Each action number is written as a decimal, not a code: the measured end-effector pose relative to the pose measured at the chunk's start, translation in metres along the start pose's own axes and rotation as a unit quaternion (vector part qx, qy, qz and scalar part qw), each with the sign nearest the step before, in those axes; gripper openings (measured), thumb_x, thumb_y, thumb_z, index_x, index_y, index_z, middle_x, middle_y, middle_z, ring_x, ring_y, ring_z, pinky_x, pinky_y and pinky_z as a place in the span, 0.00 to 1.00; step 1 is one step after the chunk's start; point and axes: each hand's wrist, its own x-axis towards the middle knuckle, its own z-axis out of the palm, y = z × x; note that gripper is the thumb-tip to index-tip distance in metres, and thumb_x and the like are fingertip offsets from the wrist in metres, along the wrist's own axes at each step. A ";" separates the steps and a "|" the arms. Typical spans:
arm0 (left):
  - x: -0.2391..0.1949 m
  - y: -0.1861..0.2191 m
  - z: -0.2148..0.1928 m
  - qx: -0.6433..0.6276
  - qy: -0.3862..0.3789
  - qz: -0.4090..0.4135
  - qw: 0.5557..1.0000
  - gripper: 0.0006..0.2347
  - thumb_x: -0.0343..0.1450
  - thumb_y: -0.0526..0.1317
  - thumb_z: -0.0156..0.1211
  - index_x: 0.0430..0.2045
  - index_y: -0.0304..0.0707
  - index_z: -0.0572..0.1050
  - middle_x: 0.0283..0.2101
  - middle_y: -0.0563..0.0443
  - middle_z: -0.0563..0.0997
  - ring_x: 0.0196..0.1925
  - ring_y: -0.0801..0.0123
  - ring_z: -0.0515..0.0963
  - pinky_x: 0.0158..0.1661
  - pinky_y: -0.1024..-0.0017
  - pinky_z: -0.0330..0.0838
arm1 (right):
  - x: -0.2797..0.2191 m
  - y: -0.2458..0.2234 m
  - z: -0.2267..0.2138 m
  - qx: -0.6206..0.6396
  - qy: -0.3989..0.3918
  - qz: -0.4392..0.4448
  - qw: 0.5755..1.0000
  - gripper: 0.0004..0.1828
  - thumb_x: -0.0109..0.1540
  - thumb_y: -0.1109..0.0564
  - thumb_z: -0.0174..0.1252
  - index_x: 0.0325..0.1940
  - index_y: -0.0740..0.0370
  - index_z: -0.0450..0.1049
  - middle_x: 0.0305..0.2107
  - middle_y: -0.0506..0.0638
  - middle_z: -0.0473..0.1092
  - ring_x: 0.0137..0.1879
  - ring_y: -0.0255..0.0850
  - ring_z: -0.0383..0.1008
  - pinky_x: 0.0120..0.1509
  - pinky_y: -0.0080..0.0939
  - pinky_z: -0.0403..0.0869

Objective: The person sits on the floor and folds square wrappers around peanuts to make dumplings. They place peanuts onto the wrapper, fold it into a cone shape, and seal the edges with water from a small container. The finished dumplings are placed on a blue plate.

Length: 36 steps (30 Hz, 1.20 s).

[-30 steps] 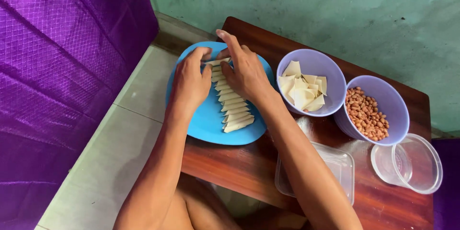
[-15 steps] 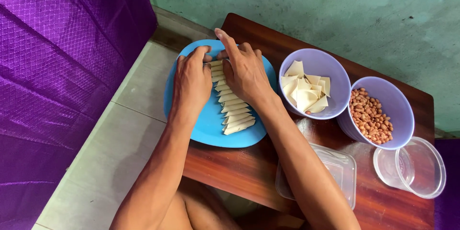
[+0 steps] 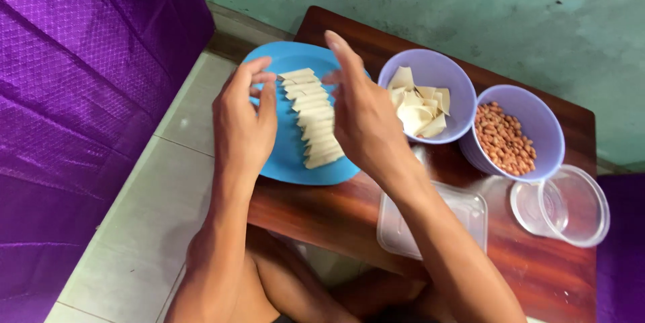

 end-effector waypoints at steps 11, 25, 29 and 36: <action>-0.156 0.095 0.072 -0.197 -0.101 0.111 0.969 0.07 0.75 0.32 0.51 0.41 0.33 0.77 0.40 0.45 0.80 0.43 0.57 0.79 0.48 0.66 0.73 | -0.216 0.021 -0.085 -0.057 0.140 0.243 0.958 0.14 0.66 0.56 0.63 0.29 0.57 0.67 0.19 0.43 0.61 0.25 0.32 0.57 0.33 0.37 0.61; -0.182 0.115 0.114 0.193 -0.268 0.141 0.933 0.30 0.74 0.58 0.51 0.62 0.28 0.69 0.72 0.29 0.61 0.74 0.36 0.56 0.70 0.42 0.43 | -0.271 0.074 -0.080 0.130 0.308 0.274 0.902 0.25 0.71 0.55 0.49 0.18 0.51 0.59 0.12 0.40 0.58 0.23 0.33 0.53 0.28 0.35 0.58; -0.188 0.100 0.122 0.227 -0.267 0.172 0.921 0.31 0.73 0.56 0.51 0.64 0.28 0.67 0.73 0.31 0.60 0.75 0.36 0.56 0.70 0.42 0.44 | -0.269 0.070 -0.085 -0.008 0.369 0.231 0.900 0.14 0.70 0.57 0.50 0.29 0.58 0.69 0.24 0.52 0.66 0.37 0.44 0.64 0.45 0.42 0.63; -0.193 0.096 0.120 0.260 -0.186 0.240 0.916 0.33 0.76 0.56 0.47 0.72 0.32 0.57 0.78 0.33 0.46 0.78 0.36 0.42 0.72 0.41 0.43 | -0.276 0.007 -0.068 -0.299 0.081 0.219 0.925 0.35 0.71 0.44 0.46 0.79 0.61 0.53 0.76 0.61 0.49 0.80 0.59 0.45 0.80 0.58 0.49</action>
